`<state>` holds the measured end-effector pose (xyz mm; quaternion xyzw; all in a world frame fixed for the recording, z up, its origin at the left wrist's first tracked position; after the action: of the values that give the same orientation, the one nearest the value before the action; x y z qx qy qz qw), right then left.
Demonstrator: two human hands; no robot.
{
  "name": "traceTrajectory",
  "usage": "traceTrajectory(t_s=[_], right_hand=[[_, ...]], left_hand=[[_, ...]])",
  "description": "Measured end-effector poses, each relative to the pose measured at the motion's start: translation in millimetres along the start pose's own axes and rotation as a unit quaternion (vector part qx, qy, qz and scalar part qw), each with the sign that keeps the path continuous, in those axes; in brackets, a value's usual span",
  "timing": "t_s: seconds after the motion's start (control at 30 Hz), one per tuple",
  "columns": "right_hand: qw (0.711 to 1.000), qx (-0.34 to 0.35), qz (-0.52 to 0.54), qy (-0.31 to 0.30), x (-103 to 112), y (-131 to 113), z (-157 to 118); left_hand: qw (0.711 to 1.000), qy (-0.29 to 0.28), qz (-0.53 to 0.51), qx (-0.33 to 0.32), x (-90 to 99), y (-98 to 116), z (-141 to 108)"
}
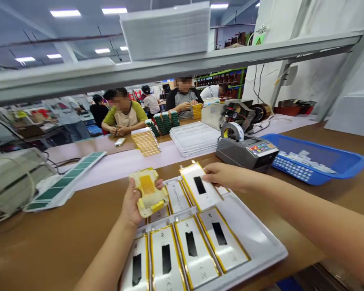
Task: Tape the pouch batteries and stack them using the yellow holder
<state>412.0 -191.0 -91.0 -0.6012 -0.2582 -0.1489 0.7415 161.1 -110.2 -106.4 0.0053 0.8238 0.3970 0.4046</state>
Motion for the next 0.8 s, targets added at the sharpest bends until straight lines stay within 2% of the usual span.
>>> traceTrajectory(t_s=[0.1, 0.17, 0.27, 0.33, 0.4, 0.47, 0.6, 0.7, 0.8], right_hand=[[0.999, 0.038, -0.013, 0.033, -35, -35, 60], [0.997, 0.057, -0.02, 0.049, -61, -57, 90], [0.992, 0.096, -0.059, 0.057, -83, -80, 109], [0.982, 0.117, -0.139, 0.057, -80, -81, 105], [0.967, 0.107, -0.222, 0.06, -63, -69, 95], [0.952, 0.068, -0.293, 0.06, -36, -45, 81], [0.89, 0.014, -0.455, -0.009, 9, 12, 51], [0.86, 0.02, -0.507, -0.056, 16, 38, 30], [0.845, 0.019, -0.532, -0.061, 8, 44, 22]], left_hand=[[1.0, -0.013, -0.006, -0.007, 1.9, 1, -2], [1.0, -0.008, -0.007, -0.02, 4.6, 2, -3], [0.998, -0.005, -0.014, -0.057, 9.6, 5, -5], [0.997, -0.029, -0.015, -0.073, 10.7, 5, -6], [0.995, -0.059, -0.016, -0.08, 9.7, 5, -7], [0.993, -0.069, -0.024, -0.088, 8.5, 5, -7], [0.994, -0.02, -0.04, -0.099, 9.0, 9, -2], [0.993, 0.012, -0.048, -0.11, 8.8, 10, 0], [0.992, 0.019, -0.051, -0.117, 6.0, 10, -1]])
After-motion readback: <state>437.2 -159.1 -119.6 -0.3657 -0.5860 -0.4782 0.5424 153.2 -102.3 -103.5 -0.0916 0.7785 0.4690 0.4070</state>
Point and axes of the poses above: each hand's wrist, its own z-axis towards the middle knuckle, its own x-axis out of the back of the hand, y = z × x, the point moved 2 cm from there along z, towards the middle knuckle, and after that the axes turned 15 degrees about x, right-handed, at the moved point
